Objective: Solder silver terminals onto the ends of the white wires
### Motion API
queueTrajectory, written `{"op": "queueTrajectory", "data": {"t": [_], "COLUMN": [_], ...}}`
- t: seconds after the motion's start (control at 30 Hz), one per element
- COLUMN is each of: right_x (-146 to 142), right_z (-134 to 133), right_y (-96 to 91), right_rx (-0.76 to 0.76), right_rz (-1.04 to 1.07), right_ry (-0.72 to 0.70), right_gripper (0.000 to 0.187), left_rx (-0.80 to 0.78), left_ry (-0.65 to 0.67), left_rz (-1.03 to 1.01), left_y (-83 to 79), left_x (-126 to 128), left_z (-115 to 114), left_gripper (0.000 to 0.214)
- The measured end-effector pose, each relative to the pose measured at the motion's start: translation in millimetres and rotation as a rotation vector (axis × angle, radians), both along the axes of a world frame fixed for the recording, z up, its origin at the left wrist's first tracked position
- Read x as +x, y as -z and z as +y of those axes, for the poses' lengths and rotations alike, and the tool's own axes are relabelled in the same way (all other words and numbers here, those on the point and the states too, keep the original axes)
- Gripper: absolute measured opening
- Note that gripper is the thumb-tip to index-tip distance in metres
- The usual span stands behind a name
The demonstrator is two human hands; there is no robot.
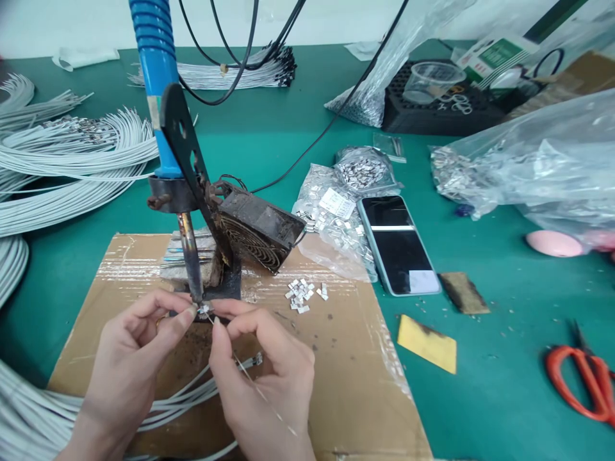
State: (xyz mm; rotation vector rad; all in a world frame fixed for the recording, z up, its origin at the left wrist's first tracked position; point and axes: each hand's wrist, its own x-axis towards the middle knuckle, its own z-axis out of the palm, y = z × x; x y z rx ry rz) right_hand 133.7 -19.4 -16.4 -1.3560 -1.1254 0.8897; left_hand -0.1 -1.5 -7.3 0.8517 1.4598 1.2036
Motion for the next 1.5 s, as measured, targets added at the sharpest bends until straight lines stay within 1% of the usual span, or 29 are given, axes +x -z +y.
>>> {"op": "queueTrajectory", "data": {"t": [0.1, 0.23, 0.4, 0.63, 0.87, 1.1, 1.23, 1.3, 1.37, 1.43, 1.47, 1.5], "right_x": [-0.6, 0.1, -2.7, -3.7, -4.7, -3.1, -4.5, 4.3, 27.6, 66.5, 90.0, 114.5], "right_z": [-0.6, -0.7, -1.4, -0.4, -2.7, -4.0, -5.3, -5.5, -6.6, -10.3, -13.4, -16.9], "right_y": [0.2, 0.7, -0.4, -1.1, 0.8, 2.6, 2.1, 3.5, 7.5, 13.1, 15.8, 18.4], "right_rx": [-0.007, 0.033, 0.021, 0.054, -0.026, -0.012, -0.027, -0.049, -0.048, -0.018, -0.027, -0.086], "right_rz": [0.014, -0.014, -0.011, 0.002, 0.0, 0.01, 0.058, 0.06, -0.047, -0.296, -0.434, -0.585], "right_ry": [0.012, -0.009, 0.028, 0.02, 0.029, 0.025, 0.017, 0.077, 0.199, 0.341, 0.419, 0.487], "right_gripper": [0.021, 0.02, 0.021, 0.021, 0.022, 0.022, 0.021, 0.014, 0.016, 0.031, 0.038, 0.041], "left_rx": [0.0, -0.005, -0.009, 0.008, -0.02, -0.02, -0.014, -0.022, -0.025, -0.03, -0.039, -0.049], "left_ry": [-0.011, -0.009, -0.021, -0.03, -0.026, -0.018, -0.007, 0.004, -0.007, -0.026, -0.032, -0.026], "left_rz": [-0.01, -0.022, -0.044, -0.051, -0.057, -0.067, -0.048, -0.025, -0.005, -0.001, -0.005, -0.013], "left_y": [1.2, 2.9, 4.2, 4.6, 6.6, 5.3, 6.6, 7.5, 8.8, 11.1, 12.7, 14.5], "left_x": [1.3, 2.0, 2.9, 0.9, -0.9, 0.9, -0.8, -2.2, -3.3, -3.8, -3.9, -3.8], "left_z": [-0.3, -1.0, -3.4, -4.7, -6.1, -5.7, -7.7, -9.9, -13.0, -17.0, -19.4, -22.1], "left_gripper": [0.011, 0.012, 0.013, 0.012, 0.013, 0.014, 0.016, 0.015, 0.015, 0.016, 0.016, 0.016]}}
